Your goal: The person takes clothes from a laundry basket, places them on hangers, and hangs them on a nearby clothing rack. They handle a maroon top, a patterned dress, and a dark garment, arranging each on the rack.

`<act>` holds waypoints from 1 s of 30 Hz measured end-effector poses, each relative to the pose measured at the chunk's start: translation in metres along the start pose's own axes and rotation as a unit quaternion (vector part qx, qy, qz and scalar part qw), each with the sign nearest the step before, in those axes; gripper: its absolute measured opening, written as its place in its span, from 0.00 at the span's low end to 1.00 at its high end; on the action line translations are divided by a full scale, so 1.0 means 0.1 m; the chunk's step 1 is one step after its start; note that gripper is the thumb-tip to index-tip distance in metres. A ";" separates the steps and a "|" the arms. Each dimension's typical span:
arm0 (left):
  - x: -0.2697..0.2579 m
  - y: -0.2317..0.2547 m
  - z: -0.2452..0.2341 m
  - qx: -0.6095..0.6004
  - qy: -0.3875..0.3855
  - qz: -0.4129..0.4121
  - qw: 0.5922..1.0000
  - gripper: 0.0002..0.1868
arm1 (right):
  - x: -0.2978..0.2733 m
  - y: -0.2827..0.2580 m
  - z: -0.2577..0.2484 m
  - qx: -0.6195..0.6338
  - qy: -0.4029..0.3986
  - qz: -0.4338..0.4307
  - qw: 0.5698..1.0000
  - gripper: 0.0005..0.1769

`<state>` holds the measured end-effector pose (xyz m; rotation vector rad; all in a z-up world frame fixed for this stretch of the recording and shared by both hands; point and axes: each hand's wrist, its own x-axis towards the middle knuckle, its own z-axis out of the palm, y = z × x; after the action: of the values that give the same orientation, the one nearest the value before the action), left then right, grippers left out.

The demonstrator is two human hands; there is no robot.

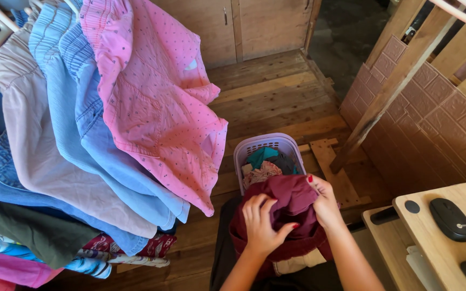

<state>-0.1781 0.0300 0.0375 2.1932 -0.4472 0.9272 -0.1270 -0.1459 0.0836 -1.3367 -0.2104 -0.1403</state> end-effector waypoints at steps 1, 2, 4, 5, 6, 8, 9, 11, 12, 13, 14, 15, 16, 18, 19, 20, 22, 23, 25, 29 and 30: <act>0.02 0.00 0.01 0.000 -0.001 -0.001 1.000 0.38 | 0.01 0.06 -0.04 0.000 0.000 0.001 1.000 0.10; 0.04 -0.01 0.01 0.032 -0.017 -0.001 0.999 0.30 | 0.02 0.12 -0.08 -0.014 -0.033 0.013 0.999 0.13; 0.11 -0.03 0.00 0.064 -0.033 0.001 0.997 0.22 | 0.06 0.19 -0.13 -0.027 -0.066 0.022 0.997 0.21; 0.15 -0.04 -0.03 0.078 -0.042 0.029 0.996 0.15 | 0.07 0.20 -0.15 -0.047 -0.073 0.032 0.996 0.21; 0.20 -0.06 -0.06 0.093 -0.050 0.056 0.993 0.09 | 0.08 0.21 -0.16 -0.067 -0.081 0.042 0.994 0.20; 0.27 -0.14 -0.12 0.026 -0.066 0.050 0.996 0.07 | 0.15 0.19 -0.29 -0.124 -0.084 0.010 0.989 0.19; 0.31 -0.18 -0.15 -0.041 -0.081 0.042 0.995 0.07 | 0.19 0.17 -0.36 -0.181 -0.088 -0.021 0.979 0.19; 0.32 -0.34 -0.16 -0.191 -0.084 -0.118 0.971 0.07 | 0.27 0.06 -0.35 -0.263 -0.049 -0.082 0.960 0.14; 0.31 -0.42 -0.16 -0.332 -0.084 -0.273 0.899 0.08 | 0.30 0.01 -0.35 -0.342 -0.009 -0.141 0.929 0.10; 0.36 -0.46 -0.13 -0.332 -0.084 -0.273 0.899 0.08 | 0.25 0.02 -0.32 -0.343 -0.009 -0.142 0.929 0.10; 0.41 -0.49 -0.10 -0.432 -0.022 -0.337 0.836 0.10 | 0.19 0.04 -0.29 -0.334 0.076 -0.189 0.920 0.06; 0.47 -0.53 -0.08 -0.522 0.040 -0.393 0.756 0.13 | 0.15 0.06 -0.25 -0.322 0.159 -0.234 0.903 0.03; 0.53 -0.46 -0.12 -0.522 0.041 -0.392 0.756 0.13 | 0.02 0.12 -0.14 -0.322 0.159 -0.235 0.903 0.03; 0.66 -0.33 -0.18 -0.549 0.053 -0.421 0.720 0.13 | -0.23 0.25 0.07 -0.310 0.125 -0.196 0.922 0.04; 0.60 -0.39 -0.12 -0.548 0.052 -0.423 0.720 0.13 | -0.27 0.23 0.18 -0.310 0.125 -0.194 0.922 0.04; 0.53 -0.45 -0.05 -0.547 0.034 -0.406 0.731 0.13 | -0.31 0.21 0.30 -0.393 0.113 -0.173 0.896 0.10; 0.50 -0.46 -0.04 -0.546 0.014 -0.386 0.743 0.12 | -0.34 0.25 0.41 -0.473 0.103 -0.151 0.862 0.21; 0.52 -0.41 -0.11 -0.541 -0.008 -0.361 0.759 0.13 | -0.32 0.31 0.40 -0.499 0.105 -0.117 0.852 0.21; 0.55 -0.37 -0.20 -0.536 -0.030 -0.336 0.774 0.14 | -0.29 0.43 0.34 -0.525 0.105 -0.081 0.841 0.22; 0.62 -0.42 -0.35 -0.473 -0.018 -0.311 0.824 0.13 | -0.19 0.82 0.08 -0.340 0.100 -0.040 0.934 0.13; 0.66 -0.42 -0.40 -0.449 -0.017 -0.297 0.842 0.14 | -0.16 0.94 -0.01 -0.212 0.071 -0.040 0.974 0.14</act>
<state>-0.1297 0.0856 0.0855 1.3248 -0.1315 0.2282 -0.1216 -0.1253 -0.0096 -1.7363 -0.1155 -0.3624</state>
